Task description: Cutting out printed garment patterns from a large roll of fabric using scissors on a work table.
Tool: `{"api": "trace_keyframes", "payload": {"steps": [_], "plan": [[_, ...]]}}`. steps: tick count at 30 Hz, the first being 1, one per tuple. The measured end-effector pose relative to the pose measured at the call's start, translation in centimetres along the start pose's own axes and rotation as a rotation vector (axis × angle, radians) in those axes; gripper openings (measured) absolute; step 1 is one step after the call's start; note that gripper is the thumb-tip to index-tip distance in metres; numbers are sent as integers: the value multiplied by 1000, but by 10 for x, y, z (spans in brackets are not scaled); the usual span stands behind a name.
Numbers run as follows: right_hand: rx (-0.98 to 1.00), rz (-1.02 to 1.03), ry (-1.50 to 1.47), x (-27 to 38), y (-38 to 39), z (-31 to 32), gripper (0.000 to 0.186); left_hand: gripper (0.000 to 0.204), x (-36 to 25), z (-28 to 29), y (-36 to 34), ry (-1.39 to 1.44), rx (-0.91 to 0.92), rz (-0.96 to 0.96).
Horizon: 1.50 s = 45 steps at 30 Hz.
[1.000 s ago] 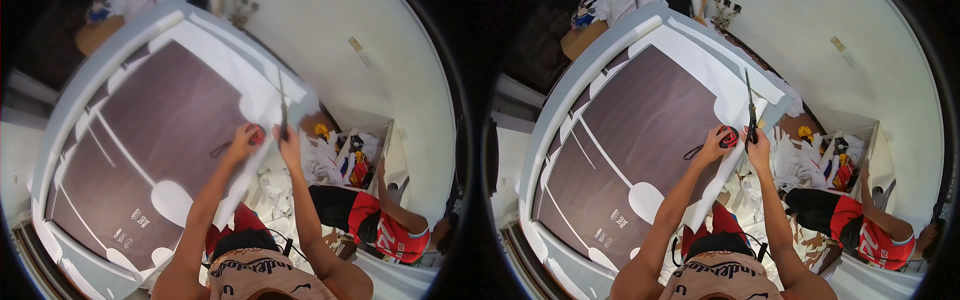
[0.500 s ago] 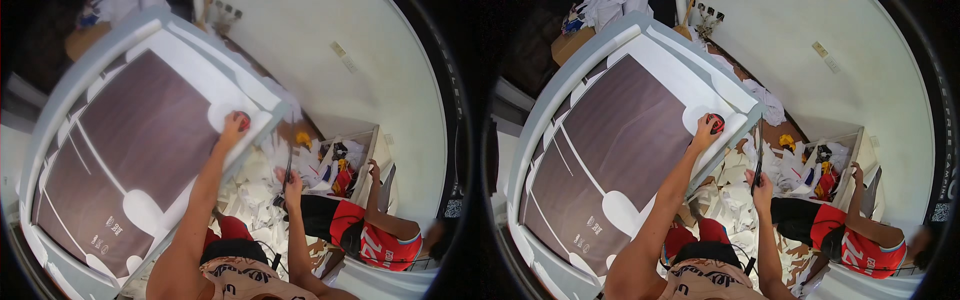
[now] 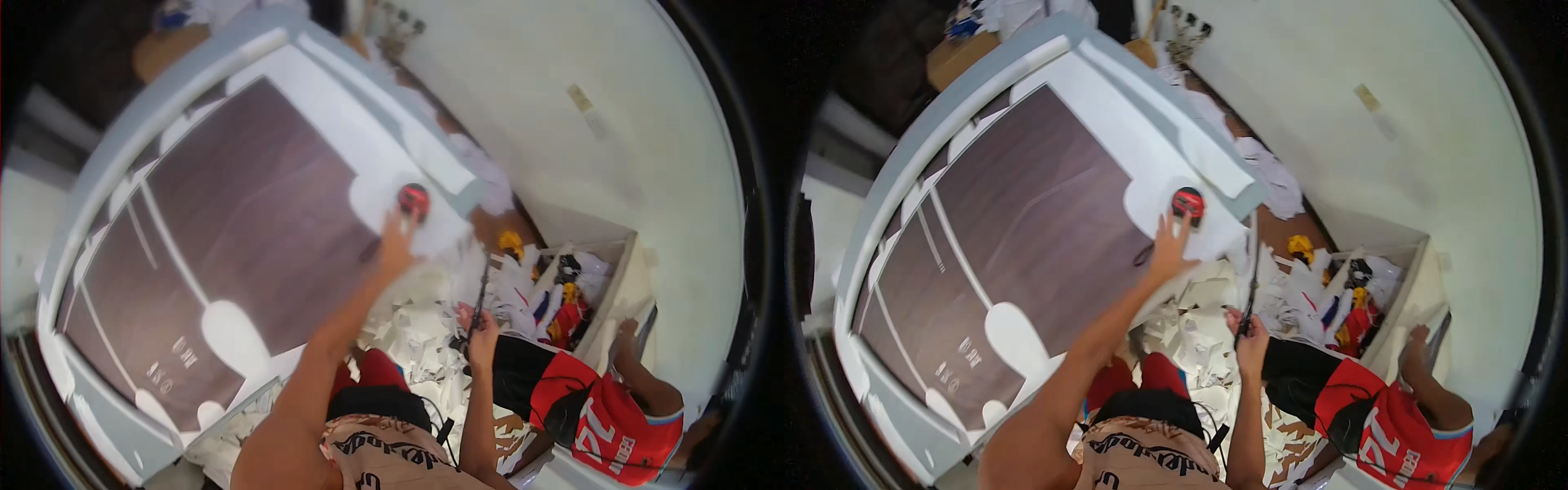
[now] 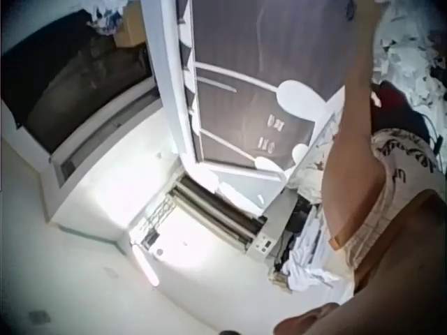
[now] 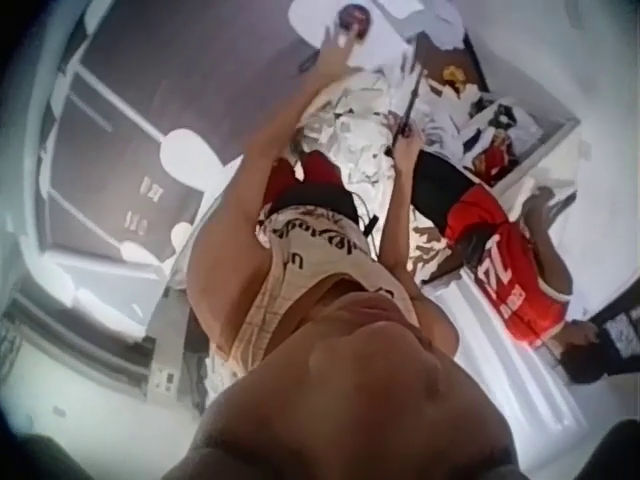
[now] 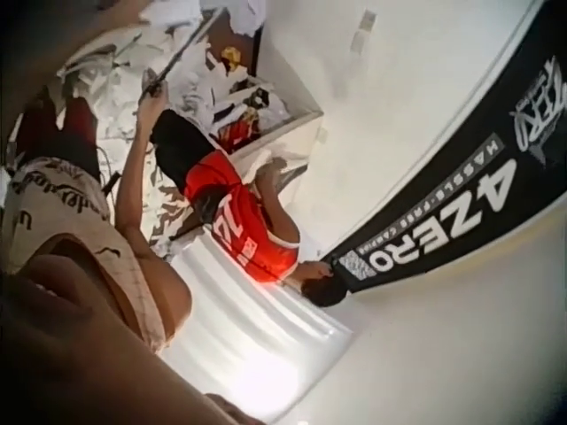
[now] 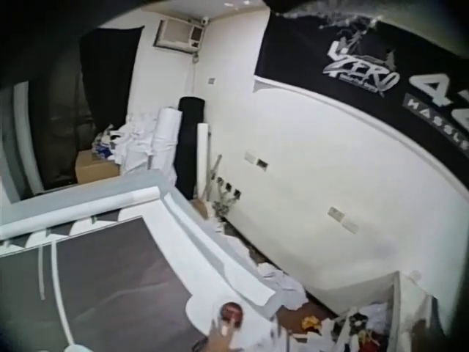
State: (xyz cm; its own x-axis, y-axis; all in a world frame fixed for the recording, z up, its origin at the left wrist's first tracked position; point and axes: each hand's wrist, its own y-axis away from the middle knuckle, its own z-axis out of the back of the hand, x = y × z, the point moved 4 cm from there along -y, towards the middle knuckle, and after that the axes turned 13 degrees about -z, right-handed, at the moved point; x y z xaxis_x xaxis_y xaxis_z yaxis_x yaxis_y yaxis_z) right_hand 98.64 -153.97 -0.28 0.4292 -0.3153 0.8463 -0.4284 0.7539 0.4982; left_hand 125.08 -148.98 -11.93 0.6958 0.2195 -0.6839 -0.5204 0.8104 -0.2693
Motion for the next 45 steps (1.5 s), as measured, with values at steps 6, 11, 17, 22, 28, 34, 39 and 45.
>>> {"api": "trace_keyframes", "payload": {"steps": [6, 11, 17, 22, 28, 34, 39, 45], "plan": [[88, -1, 28, 25, -5, -18, 14, 99, -71, -1, 184, -101, 209, 360], [401, -184, 243, -16, 16, -80, 25, 62, -42, 58, 324, -21, -295, 465], [818, -304, 597, -63, 113, -138, 38, 39, -9, 124, 435, 258, -819, 1255], [1038, -233, 785, -76, 207, -211, 41, 46, -1, 152, 574, 531, -1204, 1351], [1100, -73, 893, -113, 326, -288, 37, 40, -28, 346, 766, -794, -1078, 1324], [1158, 19, 953, -197, 502, -389, 36, 15, 24, 483, 1055, -1060, -482, 1212], [1119, -127, 934, -244, 618, -415, 33, 18, 27, 562, 1148, -1134, -422, 1064], [1169, -137, 1010, -296, 703, -494, 27, 32, 55, 614, 1267, -899, -1082, 1136]]}}
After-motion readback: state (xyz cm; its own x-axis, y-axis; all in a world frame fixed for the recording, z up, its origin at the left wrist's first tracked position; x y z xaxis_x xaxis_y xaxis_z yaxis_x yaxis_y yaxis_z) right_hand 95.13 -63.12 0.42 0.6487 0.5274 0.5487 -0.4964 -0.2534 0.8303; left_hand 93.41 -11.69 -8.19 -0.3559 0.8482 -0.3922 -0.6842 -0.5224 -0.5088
